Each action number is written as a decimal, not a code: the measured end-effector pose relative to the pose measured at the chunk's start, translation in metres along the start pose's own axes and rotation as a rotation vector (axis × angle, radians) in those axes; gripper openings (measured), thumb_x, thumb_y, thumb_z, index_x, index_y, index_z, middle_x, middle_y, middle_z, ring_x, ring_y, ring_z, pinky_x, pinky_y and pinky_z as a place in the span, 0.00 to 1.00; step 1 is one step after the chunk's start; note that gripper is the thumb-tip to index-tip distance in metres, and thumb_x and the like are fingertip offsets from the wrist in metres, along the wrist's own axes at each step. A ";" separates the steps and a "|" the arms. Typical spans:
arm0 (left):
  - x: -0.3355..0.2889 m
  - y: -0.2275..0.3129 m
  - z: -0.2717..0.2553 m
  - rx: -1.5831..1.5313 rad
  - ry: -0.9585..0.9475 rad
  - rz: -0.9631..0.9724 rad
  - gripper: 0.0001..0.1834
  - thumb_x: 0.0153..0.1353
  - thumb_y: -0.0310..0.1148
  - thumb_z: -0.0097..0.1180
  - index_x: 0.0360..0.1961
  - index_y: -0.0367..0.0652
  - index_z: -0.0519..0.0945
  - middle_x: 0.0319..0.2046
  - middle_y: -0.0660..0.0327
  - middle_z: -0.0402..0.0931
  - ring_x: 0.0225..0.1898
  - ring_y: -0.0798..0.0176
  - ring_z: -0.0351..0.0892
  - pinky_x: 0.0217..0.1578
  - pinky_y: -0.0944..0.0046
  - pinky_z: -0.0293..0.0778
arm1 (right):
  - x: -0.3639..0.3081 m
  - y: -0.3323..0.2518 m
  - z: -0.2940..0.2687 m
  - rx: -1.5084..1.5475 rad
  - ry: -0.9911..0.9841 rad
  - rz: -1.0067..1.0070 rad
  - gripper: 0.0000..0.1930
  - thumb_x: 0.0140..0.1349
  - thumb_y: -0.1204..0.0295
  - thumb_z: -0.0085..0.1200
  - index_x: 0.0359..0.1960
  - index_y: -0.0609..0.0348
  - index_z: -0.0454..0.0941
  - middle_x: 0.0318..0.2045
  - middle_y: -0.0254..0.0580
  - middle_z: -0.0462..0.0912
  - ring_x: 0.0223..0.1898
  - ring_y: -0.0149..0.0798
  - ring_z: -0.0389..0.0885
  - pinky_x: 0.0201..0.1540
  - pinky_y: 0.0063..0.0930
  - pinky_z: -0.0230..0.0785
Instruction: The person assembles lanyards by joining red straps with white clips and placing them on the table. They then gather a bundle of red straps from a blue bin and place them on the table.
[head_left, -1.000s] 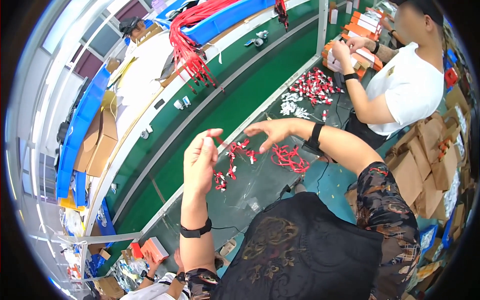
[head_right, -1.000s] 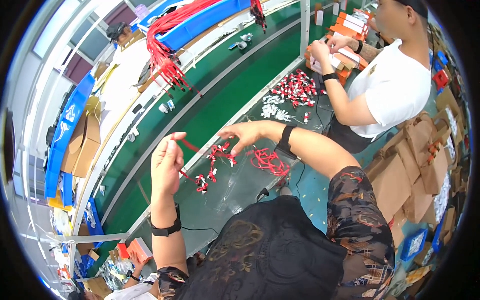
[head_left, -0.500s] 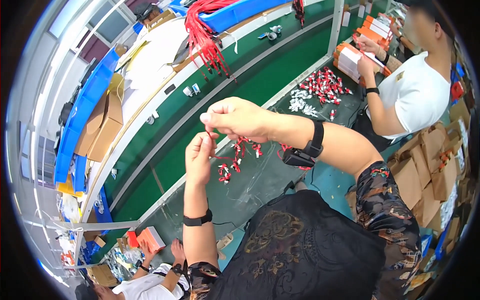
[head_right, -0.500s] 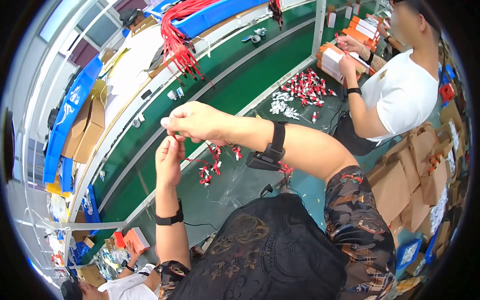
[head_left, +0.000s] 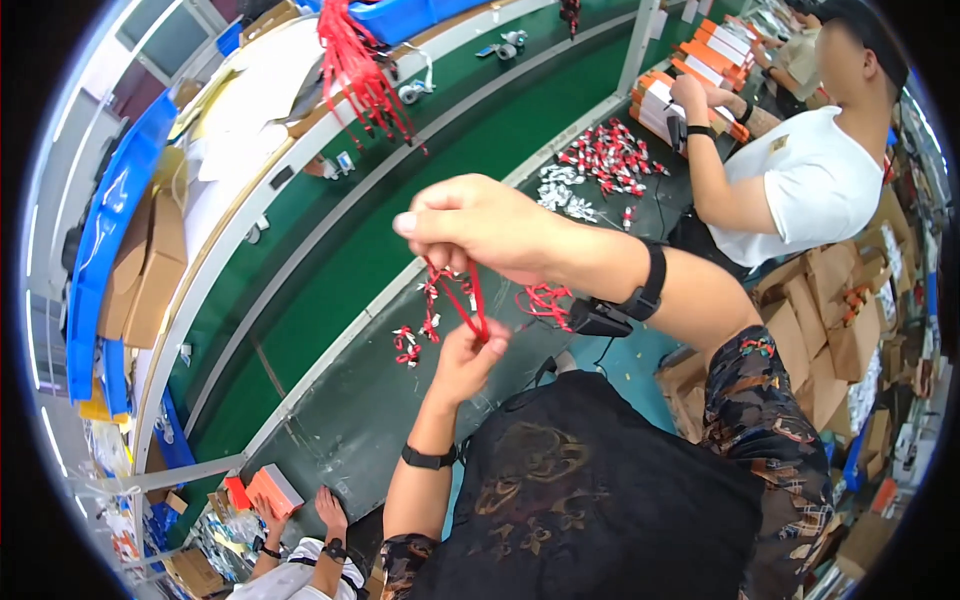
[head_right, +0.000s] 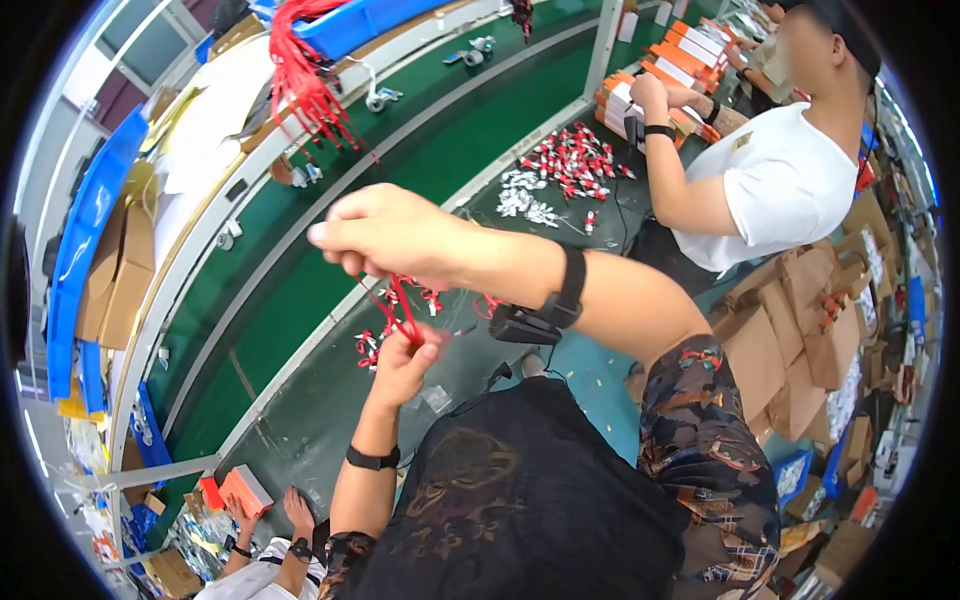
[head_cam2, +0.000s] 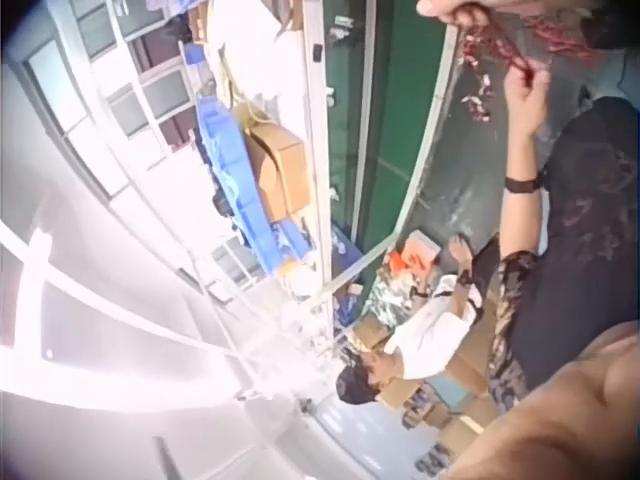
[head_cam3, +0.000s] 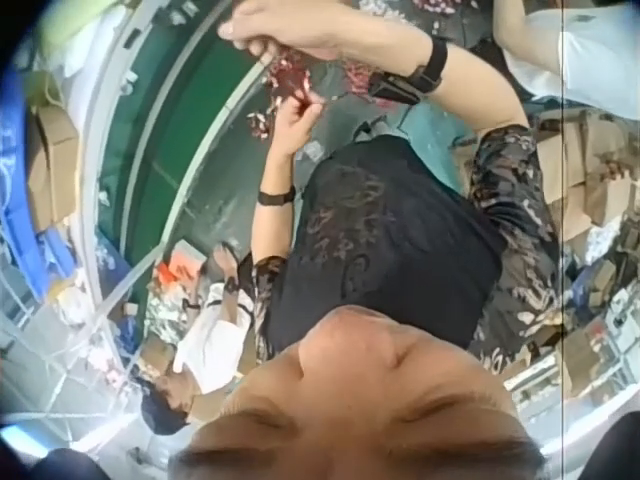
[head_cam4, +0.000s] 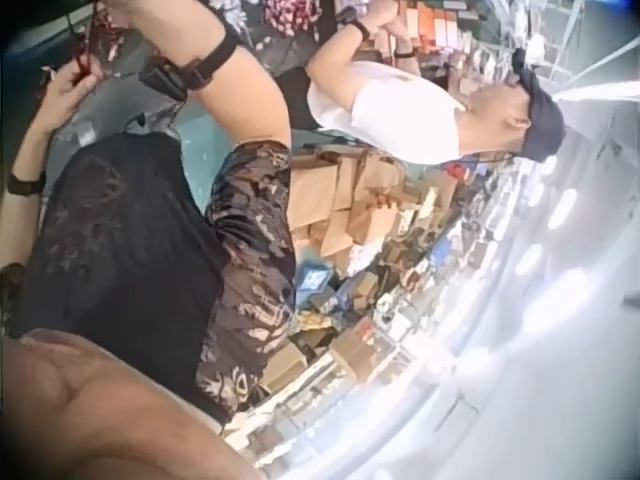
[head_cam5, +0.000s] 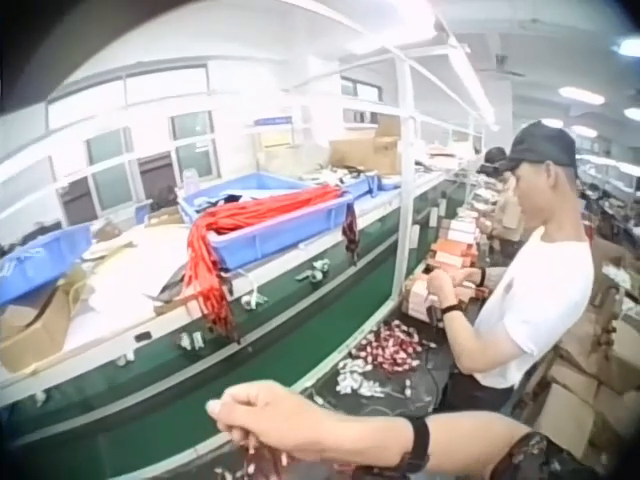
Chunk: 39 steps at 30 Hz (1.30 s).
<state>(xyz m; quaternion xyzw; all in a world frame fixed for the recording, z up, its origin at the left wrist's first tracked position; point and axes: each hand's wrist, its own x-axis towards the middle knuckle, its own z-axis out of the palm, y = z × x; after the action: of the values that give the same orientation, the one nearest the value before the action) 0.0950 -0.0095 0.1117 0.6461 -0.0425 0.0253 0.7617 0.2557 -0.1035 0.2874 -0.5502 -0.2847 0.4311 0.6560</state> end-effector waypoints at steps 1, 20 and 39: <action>-0.011 -0.008 0.000 -0.014 0.074 -0.097 0.13 0.66 0.39 0.55 0.43 0.39 0.73 0.31 0.65 0.74 0.33 0.69 0.73 0.38 0.66 0.71 | -0.006 0.013 -0.017 -0.035 0.037 -0.071 0.14 0.67 0.64 0.54 0.27 0.60 0.77 0.22 0.30 0.75 0.27 0.24 0.73 0.32 0.19 0.65; -0.051 0.012 -0.001 0.556 0.685 -0.024 0.19 0.68 0.40 0.45 0.23 0.39 0.70 0.62 0.42 0.68 0.69 0.45 0.58 0.69 0.49 0.44 | 0.025 0.319 -0.310 -1.289 0.717 0.320 0.16 0.52 0.74 0.57 0.45 0.52 0.80 0.45 0.54 0.80 0.46 0.55 0.81 0.48 0.46 0.74; -0.054 0.069 -0.001 0.978 0.395 -0.234 0.12 0.63 0.33 0.47 0.25 0.35 0.71 0.49 0.45 0.72 0.47 0.45 0.71 0.50 0.54 0.67 | 0.003 0.222 -0.261 0.369 0.736 0.069 0.16 0.65 0.77 0.50 0.54 0.54 0.70 0.29 0.32 0.76 0.25 0.27 0.77 0.25 0.22 0.70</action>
<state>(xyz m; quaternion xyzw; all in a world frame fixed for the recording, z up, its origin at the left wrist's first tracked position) 0.0346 0.0034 0.1740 0.9087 0.1903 0.0782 0.3633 0.4223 -0.2206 0.0117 -0.5499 0.0696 0.2710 0.7870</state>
